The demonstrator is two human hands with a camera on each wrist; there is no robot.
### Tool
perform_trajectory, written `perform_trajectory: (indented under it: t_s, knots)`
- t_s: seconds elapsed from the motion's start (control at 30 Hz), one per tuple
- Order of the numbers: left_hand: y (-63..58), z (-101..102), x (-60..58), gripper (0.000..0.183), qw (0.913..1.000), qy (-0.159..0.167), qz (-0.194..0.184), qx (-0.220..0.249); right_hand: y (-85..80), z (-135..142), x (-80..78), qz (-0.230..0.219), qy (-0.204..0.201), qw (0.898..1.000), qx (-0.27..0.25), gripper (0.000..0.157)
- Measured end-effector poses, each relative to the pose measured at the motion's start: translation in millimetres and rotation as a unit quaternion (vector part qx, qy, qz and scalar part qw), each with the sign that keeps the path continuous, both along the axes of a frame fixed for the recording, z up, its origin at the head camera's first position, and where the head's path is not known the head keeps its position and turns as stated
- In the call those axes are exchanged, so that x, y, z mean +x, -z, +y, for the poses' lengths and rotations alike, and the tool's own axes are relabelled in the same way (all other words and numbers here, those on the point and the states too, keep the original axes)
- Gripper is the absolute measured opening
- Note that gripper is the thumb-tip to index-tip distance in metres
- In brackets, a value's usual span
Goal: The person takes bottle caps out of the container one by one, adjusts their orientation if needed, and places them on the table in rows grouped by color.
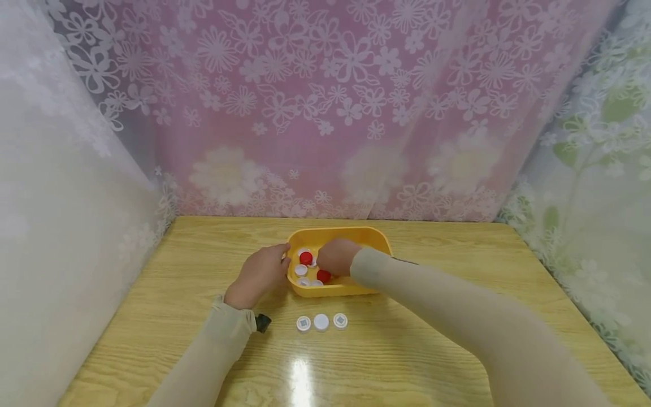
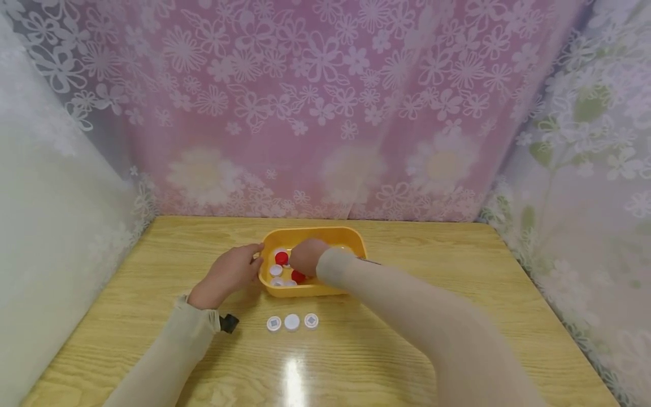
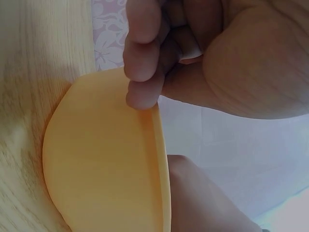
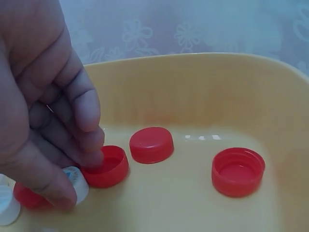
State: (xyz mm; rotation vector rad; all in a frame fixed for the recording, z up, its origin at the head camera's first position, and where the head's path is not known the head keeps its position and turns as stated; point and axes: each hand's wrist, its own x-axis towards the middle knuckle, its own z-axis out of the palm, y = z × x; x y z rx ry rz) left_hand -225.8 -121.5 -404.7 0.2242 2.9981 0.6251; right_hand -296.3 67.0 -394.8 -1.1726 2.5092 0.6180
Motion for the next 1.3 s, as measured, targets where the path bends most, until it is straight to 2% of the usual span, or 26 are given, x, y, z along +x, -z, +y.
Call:
perform_trajectory:
  t_s: [0.07,0.13,0.27,0.4,0.47,0.57,0.67,0.73,0.8,0.9,0.97,1.07,1.2,1.3]
  knots:
    - [0.7,0.0,0.4,0.045,1.0000,0.002,0.000,0.000,0.3,-2.4,2.5,0.019,-0.024,0.999,0.022,0.011]
    - [1.6,-0.2,0.5,0.045,1.0000,0.003,0.003,0.000,1.0,-4.3,3.8,0.045,-0.063,0.996,0.048,0.013]
    - [4.0,-0.7,-0.6,0.044,0.9999,0.003,0.015,-0.002,1.2,-6.3,3.2,0.085,-0.109,0.987,0.086,0.021]
    - [4.6,-0.7,-1.5,0.045,0.9998,0.008,0.014,-0.007,3.1,-4.6,-1.7,0.105,-0.147,0.977,0.117,0.024]
    - [4.5,-0.4,-1.8,0.045,0.9998,0.012,0.013,-0.008,6.8,-2.2,-6.1,0.105,-0.163,0.974,0.114,0.022]
    - [4.1,-0.3,-2.3,0.045,0.9998,0.014,0.011,-0.004,12.6,2.6,-13.9,0.090,-0.161,0.980,0.070,0.023]
    - [4.0,-0.9,-2.8,0.045,0.9999,0.013,0.010,0.002,13.5,7.6,-19.3,0.070,-0.129,0.989,-0.008,0.032]
    - [3.6,-1.5,-2.5,0.046,0.9999,0.013,0.007,0.005,7.5,10.2,-19.9,0.065,-0.104,0.991,-0.061,0.035]
    - [4.0,-2.3,-2.5,0.046,0.9999,0.011,0.002,0.009,-3.9,12.6,-16.7,0.061,-0.074,0.988,-0.125,0.034]
    - [2.9,-2.9,-2.8,0.046,0.9999,0.010,0.002,0.008,-26.6,16.7,-4.8,0.071,-0.052,0.969,-0.232,0.029]
    - [2.4,-3.4,-3.4,0.046,0.9999,0.010,0.003,0.008,-40.9,19.9,8.6,0.084,-0.056,0.947,-0.306,0.025]
    - [2.2,-3.9,-4.5,0.046,0.9999,0.012,0.005,0.010,-54.6,26.1,35.3,0.117,-0.091,0.907,-0.393,0.028]
    - [3.3,-2.6,-4.4,0.047,0.9999,0.010,0.000,0.011,-56.3,39.5,72.0,0.131,-0.127,0.862,-0.472,0.036]
    - [3.3,-1.5,-3.6,0.047,1.0000,0.003,-0.004,0.006,-50.8,51.9,94.3,0.106,-0.131,0.841,-0.514,0.039]
